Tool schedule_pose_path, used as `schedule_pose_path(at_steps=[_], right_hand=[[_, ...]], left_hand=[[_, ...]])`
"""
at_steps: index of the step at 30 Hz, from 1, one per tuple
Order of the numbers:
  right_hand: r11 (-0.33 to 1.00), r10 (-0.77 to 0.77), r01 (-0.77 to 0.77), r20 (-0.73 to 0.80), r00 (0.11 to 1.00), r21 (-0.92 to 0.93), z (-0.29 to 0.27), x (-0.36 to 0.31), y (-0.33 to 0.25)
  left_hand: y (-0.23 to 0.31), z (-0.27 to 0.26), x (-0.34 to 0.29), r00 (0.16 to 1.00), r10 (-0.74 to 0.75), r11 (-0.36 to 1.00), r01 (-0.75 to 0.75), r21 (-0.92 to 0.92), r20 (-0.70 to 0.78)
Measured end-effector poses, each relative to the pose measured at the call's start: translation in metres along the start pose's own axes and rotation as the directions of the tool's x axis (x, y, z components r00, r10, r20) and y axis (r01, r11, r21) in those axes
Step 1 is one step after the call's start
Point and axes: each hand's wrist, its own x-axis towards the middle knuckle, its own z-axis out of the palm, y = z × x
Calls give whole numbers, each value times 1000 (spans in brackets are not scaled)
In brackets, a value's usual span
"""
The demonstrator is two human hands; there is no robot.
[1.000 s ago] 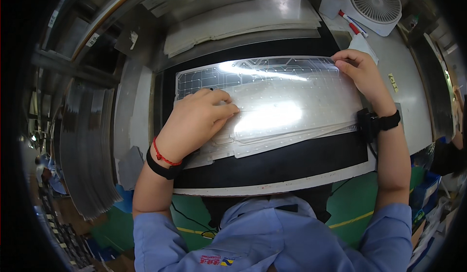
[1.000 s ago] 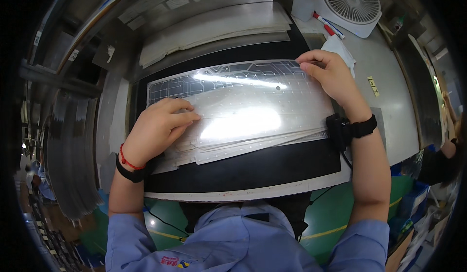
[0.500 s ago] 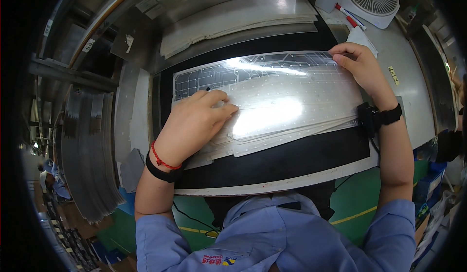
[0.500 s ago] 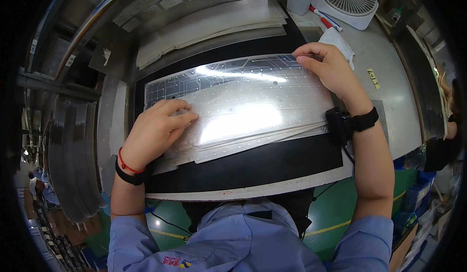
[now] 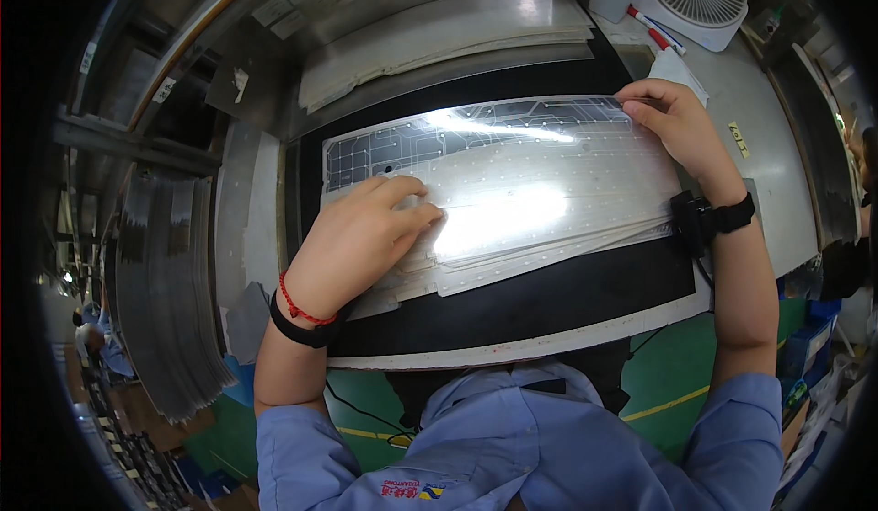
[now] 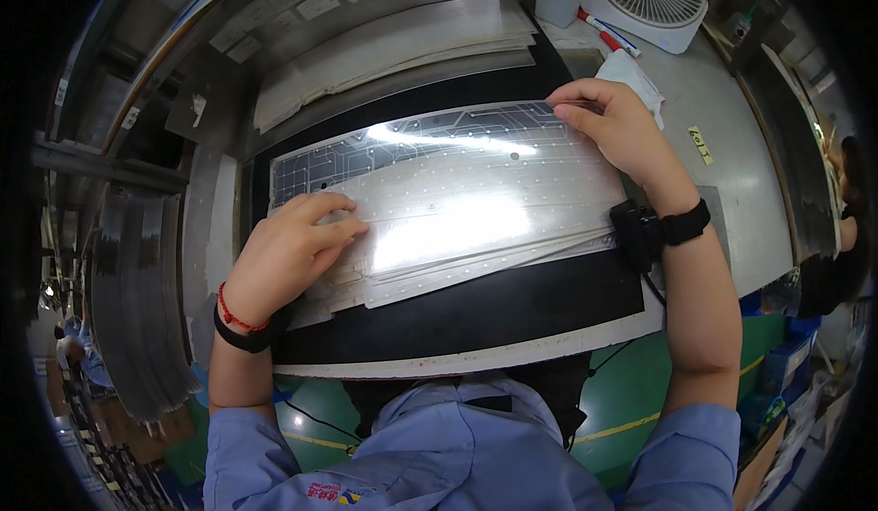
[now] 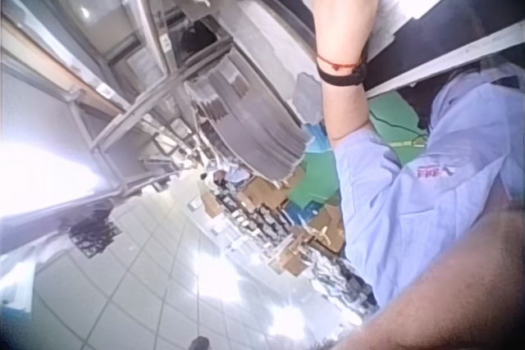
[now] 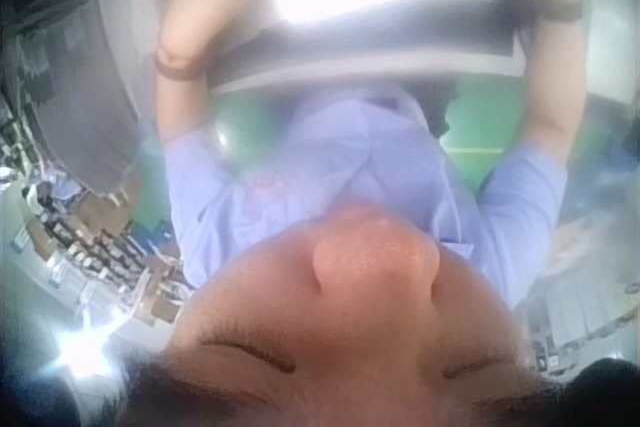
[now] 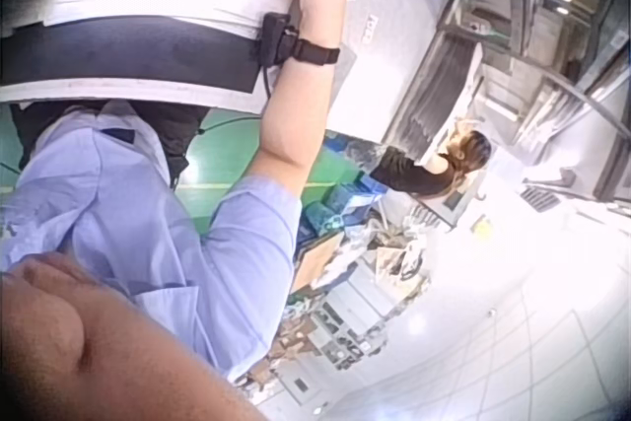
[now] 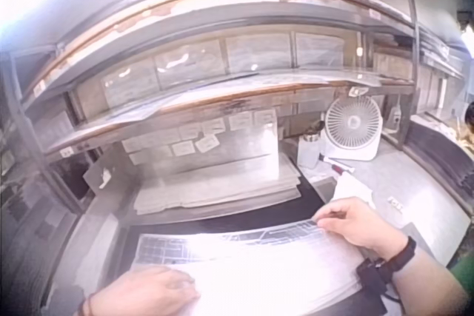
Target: The recorder is inspecting and separating clear plastic keyboard circuit membranes at a workstation.
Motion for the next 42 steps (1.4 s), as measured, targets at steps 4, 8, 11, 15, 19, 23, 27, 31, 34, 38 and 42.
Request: schedule_pose_path(at_steps=[4, 8, 11, 15, 19, 23, 27, 31, 34, 38, 42], right_hand=[[1000, 18, -18, 10, 1000, 13, -1, 1, 0], [1000, 6, -6, 0, 1000, 5, 0, 0, -1], [1000, 5, -5, -8, 1000, -9, 0, -1, -3], [1000, -8, 9, -30, 1000, 30, 0, 0, -2], [997, -11, 17, -68, 998, 77, -2, 0, -4], [991, 30, -20, -80, 996, 130, -6, -1, -3], [981, 61, -47, -69, 996, 186, -6, 2, 0], [973, 84, -64, -80, 993, 223, -8, 3, 6], [956, 111, -67, -139, 984, 285, -5, 3, 1], [952, 200, -135, -225, 954, 274, -4, 2, -7], [994, 96, -89, -119, 988, 61, -12, 4, 10]], left_hand=[[-4, -2, -2, 998, 49, 998, -50, -30, -31], [-21, 2, -1, 995, -75, 969, 56, -240, -69], [-28, -2, 0, 963, -261, 853, 200, -482, -62], [-68, 5, -9, 886, -394, 768, 170, -617, -246], [-123, 18, -8, 693, -606, 675, 190, -713, -389], [-140, 28, -11, 775, -624, 40, 160, -986, 101], [-143, 30, -11, 886, -450, 190, 217, -957, 112], [-134, 29, -8, 848, -513, 83, 203, -976, 133], [-147, 35, -13, 831, -547, 9, 124, -992, 99], [-168, 38, -19, 830, -555, -81, 4, -997, 49], [-153, 35, -7, 705, -709, -74, -120, -990, -32]])
